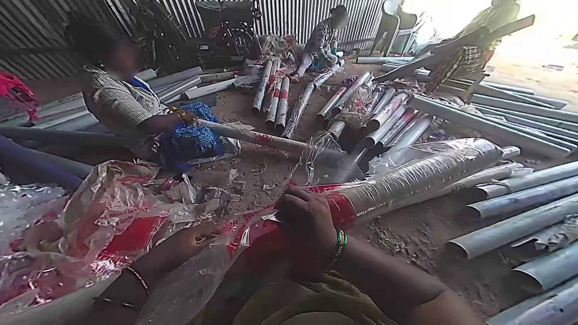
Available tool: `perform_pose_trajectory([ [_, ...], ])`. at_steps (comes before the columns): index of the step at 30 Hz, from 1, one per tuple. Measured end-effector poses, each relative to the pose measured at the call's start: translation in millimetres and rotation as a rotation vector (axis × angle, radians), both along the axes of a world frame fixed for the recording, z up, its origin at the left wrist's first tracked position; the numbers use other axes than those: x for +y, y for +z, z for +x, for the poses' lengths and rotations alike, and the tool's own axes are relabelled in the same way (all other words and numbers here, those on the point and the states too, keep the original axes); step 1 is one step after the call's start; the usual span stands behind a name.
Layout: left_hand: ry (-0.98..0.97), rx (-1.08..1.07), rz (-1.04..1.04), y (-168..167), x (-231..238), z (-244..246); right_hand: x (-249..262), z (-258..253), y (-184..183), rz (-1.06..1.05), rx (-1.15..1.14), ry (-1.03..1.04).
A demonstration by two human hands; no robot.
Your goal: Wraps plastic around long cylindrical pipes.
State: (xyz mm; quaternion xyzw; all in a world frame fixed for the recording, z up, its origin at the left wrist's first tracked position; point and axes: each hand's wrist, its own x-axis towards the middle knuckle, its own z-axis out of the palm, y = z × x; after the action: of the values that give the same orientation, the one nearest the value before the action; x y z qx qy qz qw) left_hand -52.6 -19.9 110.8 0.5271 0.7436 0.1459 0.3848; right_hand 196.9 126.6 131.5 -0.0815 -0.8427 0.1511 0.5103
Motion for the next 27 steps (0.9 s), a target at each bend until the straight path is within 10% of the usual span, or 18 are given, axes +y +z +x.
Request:
perform_pose_trajectory([
  [14, -0.193, 0.290, -0.109, 13, 9, 23, -5, -8, -13, 0.010, -0.039, 0.132],
  [21, -0.360, 0.173, 0.352, 11, 28, 50, -5, 9, -19, 0.072, -0.021, 0.208],
  [27, -0.525, 0.644, 0.537, -1, 44, 23, -7, 28, -27, 0.112, 0.008, 0.218],
])
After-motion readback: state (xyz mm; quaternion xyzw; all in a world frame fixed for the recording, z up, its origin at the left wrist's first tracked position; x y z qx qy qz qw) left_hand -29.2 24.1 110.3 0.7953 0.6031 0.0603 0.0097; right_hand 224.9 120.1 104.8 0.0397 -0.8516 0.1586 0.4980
